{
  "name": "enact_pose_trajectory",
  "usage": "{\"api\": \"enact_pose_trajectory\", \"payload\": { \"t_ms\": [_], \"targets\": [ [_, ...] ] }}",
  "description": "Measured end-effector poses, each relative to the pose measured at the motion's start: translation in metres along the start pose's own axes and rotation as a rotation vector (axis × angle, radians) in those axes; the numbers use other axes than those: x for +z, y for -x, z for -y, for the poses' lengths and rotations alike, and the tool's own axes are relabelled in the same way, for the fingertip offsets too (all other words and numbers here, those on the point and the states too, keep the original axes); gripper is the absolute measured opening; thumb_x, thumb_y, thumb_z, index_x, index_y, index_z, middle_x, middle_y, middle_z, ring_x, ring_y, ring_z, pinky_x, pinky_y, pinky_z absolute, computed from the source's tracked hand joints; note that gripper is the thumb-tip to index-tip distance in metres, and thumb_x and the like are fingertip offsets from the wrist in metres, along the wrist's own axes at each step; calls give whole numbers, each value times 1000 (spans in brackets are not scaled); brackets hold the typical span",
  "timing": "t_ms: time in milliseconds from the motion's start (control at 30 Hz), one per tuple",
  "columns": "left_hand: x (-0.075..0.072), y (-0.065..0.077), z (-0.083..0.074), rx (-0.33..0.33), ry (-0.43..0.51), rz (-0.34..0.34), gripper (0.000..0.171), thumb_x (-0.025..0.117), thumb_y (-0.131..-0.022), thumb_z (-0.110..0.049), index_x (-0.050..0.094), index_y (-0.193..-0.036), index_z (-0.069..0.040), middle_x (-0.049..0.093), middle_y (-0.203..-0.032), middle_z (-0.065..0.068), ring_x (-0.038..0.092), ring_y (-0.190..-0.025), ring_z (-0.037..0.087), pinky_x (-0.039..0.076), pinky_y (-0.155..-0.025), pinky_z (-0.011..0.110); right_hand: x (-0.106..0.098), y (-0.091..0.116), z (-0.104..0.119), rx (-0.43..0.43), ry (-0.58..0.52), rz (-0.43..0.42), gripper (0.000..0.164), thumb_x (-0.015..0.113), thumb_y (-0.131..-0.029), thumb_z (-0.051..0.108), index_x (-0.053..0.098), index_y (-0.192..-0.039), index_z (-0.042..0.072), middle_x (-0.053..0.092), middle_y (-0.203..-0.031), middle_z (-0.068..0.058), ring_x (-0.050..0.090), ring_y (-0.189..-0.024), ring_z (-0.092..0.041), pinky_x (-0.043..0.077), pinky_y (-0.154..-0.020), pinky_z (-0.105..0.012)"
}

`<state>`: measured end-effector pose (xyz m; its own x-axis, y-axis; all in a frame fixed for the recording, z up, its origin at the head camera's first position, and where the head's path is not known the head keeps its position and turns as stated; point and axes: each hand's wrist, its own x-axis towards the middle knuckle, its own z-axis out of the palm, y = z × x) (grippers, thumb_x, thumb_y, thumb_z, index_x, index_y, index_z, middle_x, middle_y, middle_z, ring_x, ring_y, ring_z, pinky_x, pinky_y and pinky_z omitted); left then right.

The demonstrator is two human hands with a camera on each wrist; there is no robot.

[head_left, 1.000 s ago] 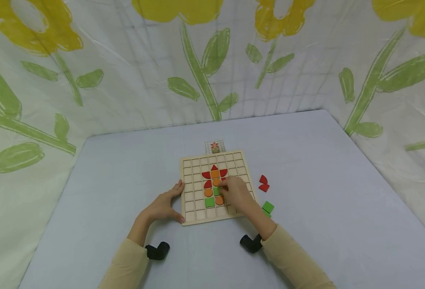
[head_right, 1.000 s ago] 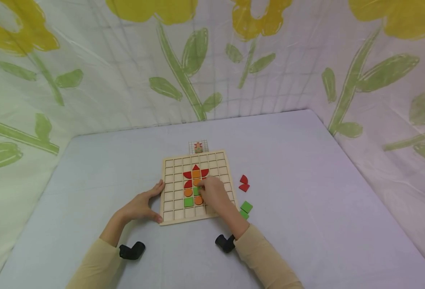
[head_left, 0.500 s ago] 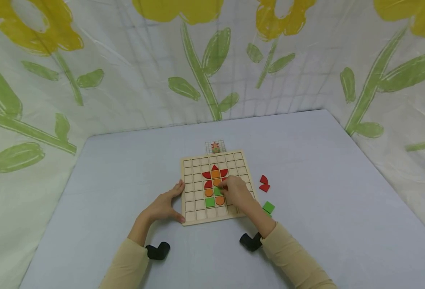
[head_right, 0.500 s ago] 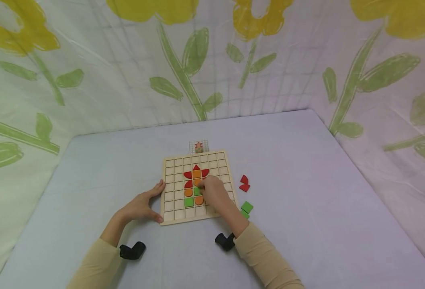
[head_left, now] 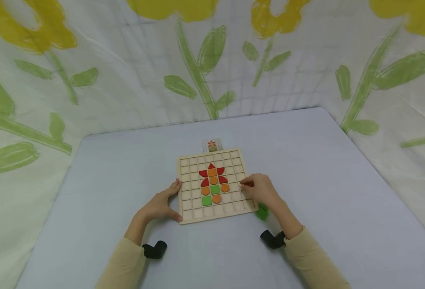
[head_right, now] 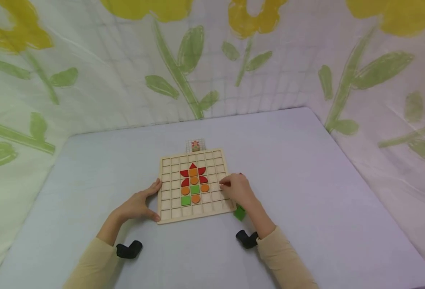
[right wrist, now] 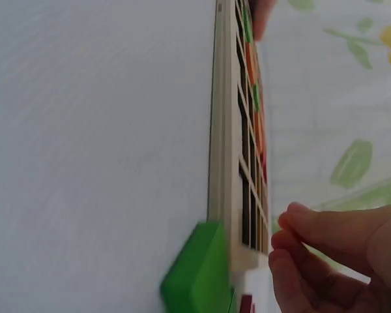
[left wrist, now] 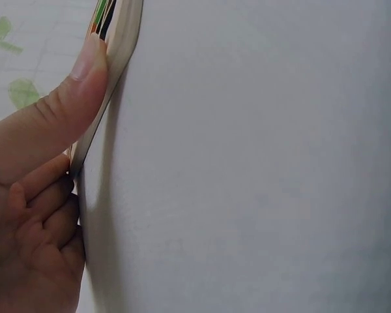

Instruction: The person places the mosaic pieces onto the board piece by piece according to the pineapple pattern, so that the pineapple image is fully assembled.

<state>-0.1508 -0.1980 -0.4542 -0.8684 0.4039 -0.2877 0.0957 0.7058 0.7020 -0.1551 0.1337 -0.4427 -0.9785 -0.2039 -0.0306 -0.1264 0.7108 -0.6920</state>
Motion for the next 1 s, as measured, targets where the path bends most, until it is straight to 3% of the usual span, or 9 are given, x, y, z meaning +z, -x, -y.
{"api": "enact_pose_trajectory", "payload": {
  "t_ms": [333, 533, 733, 833, 1000],
  "targets": [
    [-2, 0, 3, 0, -5, -3, 118, 92, -59, -19, 22, -152, 1, 12, -160, 16, 10, -146, 38, 14, -114, 59, -30, 24, -38, 112, -7, 39, 20, 67, -89, 6, 73, -106, -2, 70, -104, -16, 61, -98, -31, 53, -81, -43],
    [-2, 0, 3, 0, -3, -4, 118, 92, -59, -18, 22, -152, 1, 11, -160, 16, 9, -146, 38, 13, -114, 60, -40, 29, -53, -17, -45, 161, 24, 71, -82, -1, 72, -106, -3, 70, -103, -13, 63, -96, -29, 54, -84, -41],
    [-2, -1, 2, -11, 1, -2, 118, 92, -59, -17, 22, -152, 0, 11, -160, 15, 9, -146, 37, 13, -114, 59, -44, 32, -64, -162, -74, 300, 37, 79, -73, 0, 72, -109, 3, 67, -108, -4, 59, -105, -28, 49, -91, -38],
    [-1, -1, 1, -14, 3, -2, 118, 92, -59, -16, 23, -152, 0, 11, -160, 15, 9, -146, 37, 13, -114, 59, -44, 33, -64, -189, -50, 298, 33, 80, -72, 0, 73, -104, 6, 65, -104, -2, 58, -102, -26, 49, -89, -39],
    [0, -1, 1, -8, 7, 0, 117, 92, -59, -16, 23, -152, 1, 12, -160, 15, 9, -146, 37, 11, -114, 60, -41, 33, -61, -156, -37, 242, 22, 79, -75, 0, 72, -95, 5, 67, -95, 0, 59, -91, -21, 51, -81, -34]
  ]
}}
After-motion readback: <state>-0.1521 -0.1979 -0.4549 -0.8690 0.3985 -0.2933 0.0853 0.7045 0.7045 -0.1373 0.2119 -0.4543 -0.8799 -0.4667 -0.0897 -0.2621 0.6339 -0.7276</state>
